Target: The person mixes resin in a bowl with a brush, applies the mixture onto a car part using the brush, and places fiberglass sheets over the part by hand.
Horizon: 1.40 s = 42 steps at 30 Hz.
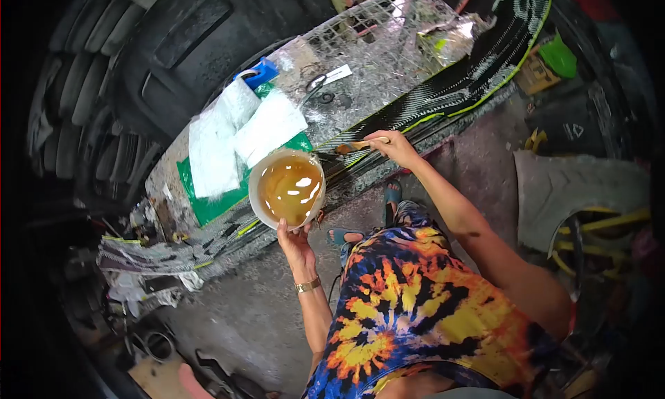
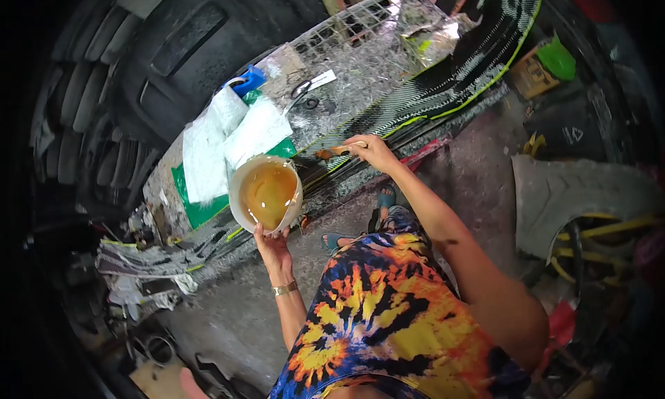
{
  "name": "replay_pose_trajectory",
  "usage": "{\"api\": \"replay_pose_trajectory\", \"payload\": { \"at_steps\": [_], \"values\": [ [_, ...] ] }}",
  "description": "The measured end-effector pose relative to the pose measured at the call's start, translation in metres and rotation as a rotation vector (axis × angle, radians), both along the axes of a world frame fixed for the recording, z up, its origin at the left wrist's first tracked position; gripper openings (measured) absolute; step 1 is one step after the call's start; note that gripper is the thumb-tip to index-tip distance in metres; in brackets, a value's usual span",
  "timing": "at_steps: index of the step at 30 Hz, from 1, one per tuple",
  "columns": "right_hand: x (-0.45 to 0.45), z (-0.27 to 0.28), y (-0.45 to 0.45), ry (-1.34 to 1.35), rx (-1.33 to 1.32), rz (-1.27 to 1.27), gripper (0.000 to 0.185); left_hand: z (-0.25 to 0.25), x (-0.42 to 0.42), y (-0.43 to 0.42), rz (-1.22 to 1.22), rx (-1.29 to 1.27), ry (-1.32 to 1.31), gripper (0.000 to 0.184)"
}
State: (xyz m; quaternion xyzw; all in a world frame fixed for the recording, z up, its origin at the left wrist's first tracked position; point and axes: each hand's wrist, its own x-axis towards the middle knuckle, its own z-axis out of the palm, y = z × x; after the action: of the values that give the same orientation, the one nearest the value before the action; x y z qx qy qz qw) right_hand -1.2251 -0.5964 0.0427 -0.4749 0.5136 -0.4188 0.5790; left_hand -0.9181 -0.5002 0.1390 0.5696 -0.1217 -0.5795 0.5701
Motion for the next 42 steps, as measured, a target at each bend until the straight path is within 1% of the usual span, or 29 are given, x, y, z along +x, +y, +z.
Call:
{"api": "replay_pose_trajectory", "payload": {
  "at_steps": [1, 2, 3, 4, 6, 9, 11, 13, 16, 19, 23, 24, 26, 30, 32, 33, 36, 37, 39, 40, 42],
  "values": [
    [-0.005, -0.006, 0.004, 0.029, -0.007, -0.065, 0.022, -0.003, 0.006, 0.0, -0.026, 0.015, -0.033, 0.059],
    [-0.011, -0.012, 0.008, 0.059, -0.013, -0.125, 0.022, -0.002, 0.008, 0.0, -0.044, 0.017, -0.041, 0.059],
    [-0.017, -0.012, 0.014, 0.019, 0.007, -0.19, 0.024, 0.005, 0.008, 0.0, -0.036, 0.021, -0.039, 0.06],
    [-0.025, -0.008, 0.021, 0.061, 0.019, -0.248, 0.024, 0.01, 0.007, 0.001, -0.026, 0.027, -0.036, 0.062],
    [-0.034, 0.0, 0.034, 0.102, -0.071, -0.379, 0.023, 0.014, 0.009, 0.0, -0.031, 0.023, -0.058, 0.064],
    [-0.024, 0.013, 0.044, 0.141, -0.121, -0.341, 0.022, 0.016, 0.016, 0.001, -0.06, 0.001, -0.072, 0.065],
    [0.0, 0.021, 0.046, 0.151, -0.143, -0.276, 0.021, 0.015, 0.022, 0.002, -0.089, 0.006, -0.076, 0.066],
    [0.03, 0.019, 0.04, 0.186, -0.244, -0.175, 0.022, 0.018, 0.022, 0.002, -0.079, 0.003, -0.078, 0.065],
    [0.066, 0.02, 0.027, 0.18, -0.226, -0.09, 0.021, 0.02, 0.022, 0.003, -0.068, -0.002, -0.075, 0.065],
    [0.068, 0.008, 0.018, 0.212, -0.268, -0.157, 0.021, 0.022, 0.022, 0.006, -0.064, -0.003, -0.081, 0.065],
    [0.038, 0.001, 0.022, 0.234, -0.238, -0.222, 0.022, 0.02, 0.025, 0.008, -0.061, -0.004, -0.074, 0.065],
    [0.03, 0.011, 0.024, 0.245, -0.211, -0.224, 0.023, 0.02, 0.027, 0.009, -0.063, -0.003, -0.071, 0.065],
    [0.014, 0.005, 0.026, 0.213, -0.194, -0.292, 0.023, 0.02, 0.028, 0.01, -0.067, -0.009, -0.071, 0.065],
    [-0.009, 0.024, 0.036, 0.245, -0.258, -0.362, 0.022, 0.02, 0.027, 0.012, -0.029, -0.013, -0.064, 0.064],
    [-0.013, 0.043, 0.042, 0.406, -0.326, -0.187, 0.021, 0.022, 0.027, 0.015, -0.018, -0.017, -0.062, 0.064],
    [-0.005, 0.055, 0.042, 0.403, -0.344, -0.101, 0.019, 0.022, 0.027, 0.016, -0.013, -0.017, -0.062, 0.064],
    [0.03, 0.045, 0.029, 0.524, -0.484, 0.131, 0.019, 0.022, 0.028, 0.017, -0.006, -0.016, -0.049, 0.064],
    [0.042, 0.045, 0.02, 0.523, -0.486, 0.133, 0.019, 0.022, 0.028, 0.017, -0.007, -0.013, -0.047, 0.064],
    [0.056, 0.044, 0.003, 0.633, -0.441, 0.249, 0.019, 0.021, 0.03, 0.019, -0.007, -0.008, -0.046, 0.064],
    [0.055, 0.041, -0.002, 0.631, -0.44, 0.25, 0.019, 0.019, 0.032, 0.021, -0.003, -0.008, -0.047, 0.065],
    [0.054, 0.047, -0.011, 0.605, -0.535, 0.124, 0.019, 0.02, 0.032, 0.022, 0.007, -0.011, -0.045, 0.065]
  ]
}}
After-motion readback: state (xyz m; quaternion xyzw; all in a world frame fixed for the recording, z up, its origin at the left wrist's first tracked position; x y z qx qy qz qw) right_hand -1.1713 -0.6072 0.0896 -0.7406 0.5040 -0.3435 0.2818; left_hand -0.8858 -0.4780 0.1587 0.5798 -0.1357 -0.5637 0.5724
